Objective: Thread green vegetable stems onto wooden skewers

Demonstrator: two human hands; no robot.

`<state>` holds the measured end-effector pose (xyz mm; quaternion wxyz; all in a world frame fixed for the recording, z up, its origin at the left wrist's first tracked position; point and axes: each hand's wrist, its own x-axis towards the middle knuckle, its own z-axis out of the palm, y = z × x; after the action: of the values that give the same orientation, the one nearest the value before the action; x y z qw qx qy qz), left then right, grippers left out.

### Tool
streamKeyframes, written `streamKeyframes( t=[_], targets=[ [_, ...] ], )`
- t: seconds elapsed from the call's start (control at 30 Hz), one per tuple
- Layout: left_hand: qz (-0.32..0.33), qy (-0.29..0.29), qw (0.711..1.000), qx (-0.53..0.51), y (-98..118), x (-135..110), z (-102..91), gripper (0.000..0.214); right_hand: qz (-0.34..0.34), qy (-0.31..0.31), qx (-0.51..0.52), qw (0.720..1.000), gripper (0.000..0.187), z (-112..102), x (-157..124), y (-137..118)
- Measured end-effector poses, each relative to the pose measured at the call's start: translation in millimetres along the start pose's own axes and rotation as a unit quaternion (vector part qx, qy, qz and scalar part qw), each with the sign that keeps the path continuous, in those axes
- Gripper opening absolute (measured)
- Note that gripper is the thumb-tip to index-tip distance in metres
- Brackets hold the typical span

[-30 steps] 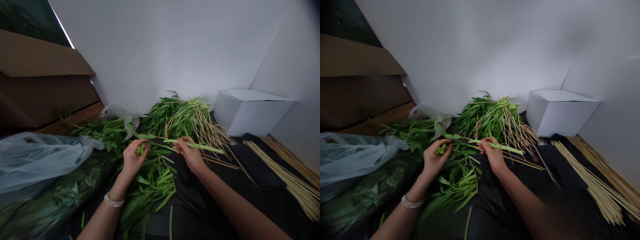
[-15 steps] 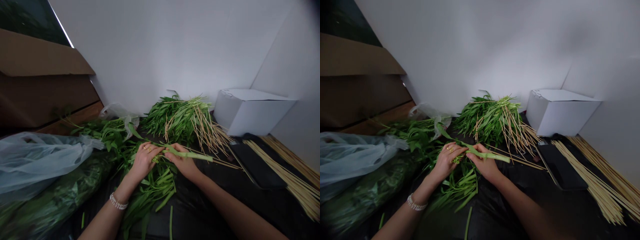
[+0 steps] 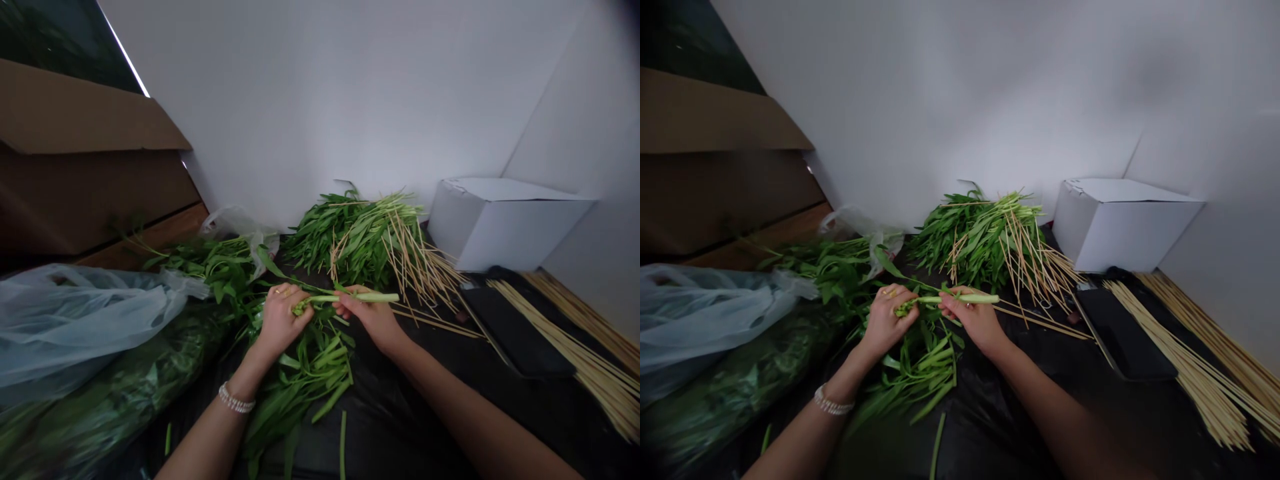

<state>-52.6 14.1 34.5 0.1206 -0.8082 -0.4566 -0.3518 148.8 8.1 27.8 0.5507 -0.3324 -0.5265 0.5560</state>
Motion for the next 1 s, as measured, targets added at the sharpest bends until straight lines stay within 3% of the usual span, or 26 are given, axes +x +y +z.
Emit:
streamKeyframes(
  t=[0.13, 0.27, 0.33, 0.4, 0.47, 0.53, 0.6, 0.67, 0.73, 0.8, 0.87, 0.93, 1.0],
  targets=[
    [-0.088, 0.015, 0.988, -0.128, 8, 3, 1.2, 0.017, -0.006, -0.016, 0.035, 0.999, 0.031, 2, -1, 1],
    [-0.194, 0.032, 0.943, -0.270, 7, 4, 5.8, 0.017, -0.014, -0.016, 0.068, 0.997, 0.029, 1, 1, 4],
    [-0.298, 0.093, 0.887, -0.342, -3, 5, 5.1, 0.014, -0.018, 0.009, 0.083, 0.996, 0.027, -4, 4, 3],
    [-0.402, 0.206, 0.802, -0.391, -17, 8, 0.9, 0.010, -0.033, 0.066, 0.090, 0.993, 0.025, -15, 10, -1],
    [-0.437, 0.289, 0.740, -0.422, -29, 12, -4.9, 0.013, -0.067, 0.120, 0.039, 0.990, 0.026, -27, 16, -4],
    [-0.424, 0.312, 0.711, -0.466, -34, 16, -9.7, 0.018, -0.092, 0.138, -0.073, 0.983, 0.027, -39, 21, -6],
    [-0.394, 0.291, 0.703, -0.516, -33, 18, -12.5, 0.023, -0.145, 0.117, -0.219, 0.958, 0.021, -48, 24, -5],
    [-0.365, 0.268, 0.701, -0.552, -30, 18, -14.4, 0.028, -0.183, 0.060, -0.364, 0.911, 0.013, -55, 23, -3],
    [-0.349, 0.276, 0.699, -0.559, -31, 18, -16.5, 0.032, -0.170, -0.025, -0.503, 0.847, 0.012, -59, 19, -2],
    [-0.342, 0.305, 0.703, -0.544, -36, 17, -19.2, 0.035, -0.122, -0.107, -0.627, 0.762, 0.021, -60, 14, -4],
    [-0.339, 0.334, 0.713, -0.515, -43, 16, -22.3, 0.039, -0.092, -0.137, -0.696, 0.699, 0.026, -58, 11, -7],
    [-0.335, 0.351, 0.719, -0.497, -48, 15, -26.1, 0.041, -0.100, -0.144, -0.700, 0.692, 0.030, -54, 10, -10],
    [-0.331, 0.356, 0.718, -0.499, -48, 16, -30.8, 0.042, -0.117, -0.166, -0.660, 0.723, 0.035, -49, 11, -10]
  ],
)
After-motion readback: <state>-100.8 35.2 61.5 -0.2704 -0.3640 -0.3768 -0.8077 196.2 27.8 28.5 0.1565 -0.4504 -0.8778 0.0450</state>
